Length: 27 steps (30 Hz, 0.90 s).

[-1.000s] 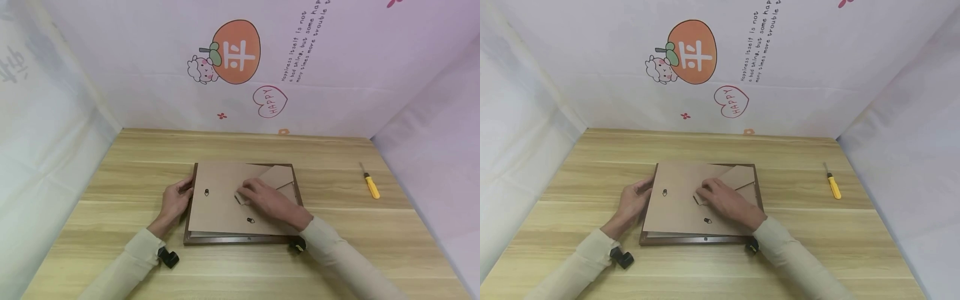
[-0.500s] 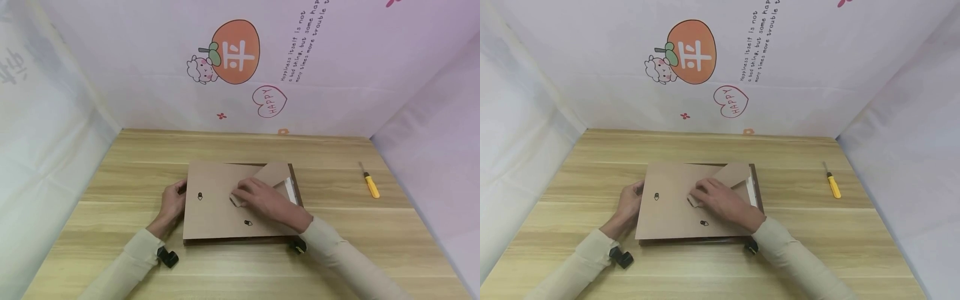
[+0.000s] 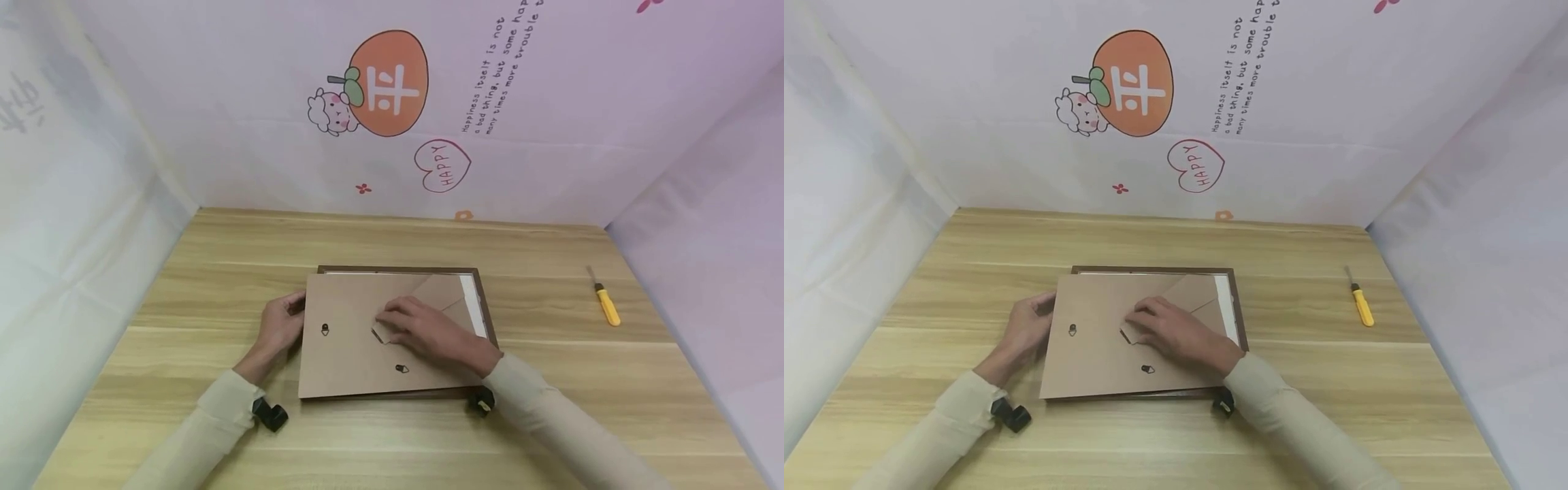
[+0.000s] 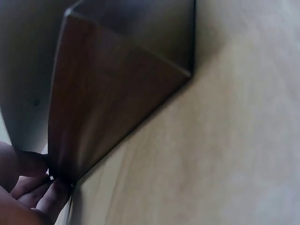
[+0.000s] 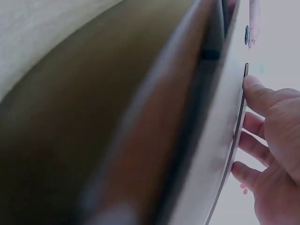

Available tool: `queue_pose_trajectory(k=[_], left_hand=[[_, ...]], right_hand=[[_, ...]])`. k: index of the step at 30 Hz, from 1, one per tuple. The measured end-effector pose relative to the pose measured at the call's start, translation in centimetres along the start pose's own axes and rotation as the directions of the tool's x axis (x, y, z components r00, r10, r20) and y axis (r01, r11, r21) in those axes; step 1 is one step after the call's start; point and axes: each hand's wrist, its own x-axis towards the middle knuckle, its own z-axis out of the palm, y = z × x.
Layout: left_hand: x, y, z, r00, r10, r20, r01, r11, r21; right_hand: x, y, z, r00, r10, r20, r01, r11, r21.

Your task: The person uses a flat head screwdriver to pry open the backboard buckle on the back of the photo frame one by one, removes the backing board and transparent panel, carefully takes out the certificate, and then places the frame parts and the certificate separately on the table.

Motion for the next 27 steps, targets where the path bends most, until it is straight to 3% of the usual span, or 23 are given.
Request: queue_pose_trajectory(k=[7,14,19,27], left_hand=[[0.0,0.3,-0.4,1.0,0.007,0.018,-0.007,1.0,0.003],[0.0,0.0,-0.3,0.999,0.022,0.023,-0.022,1.0,0.018],[0.0,0.0,-0.4,0.999,0.035,0.027,-0.036,0.999,0.034],[-0.2,0.0,-0.3,0.999,0.013,0.037,-0.013,1.0,0.017]], right_hand=[[0.1,1.2,-0.6,0.99,0.127,0.063,-0.133,0.986,0.1],[-0.6,5.2,-2.4,0.944,0.301,0.135,-0.314,0.945,0.09],[-0.6,6.8,-3.4,0.934,0.303,0.188,-0.321,0.944,0.073],[0.7,7.0,-4.3,0.92,0.307,0.244,-0.32,0.947,0.012]])
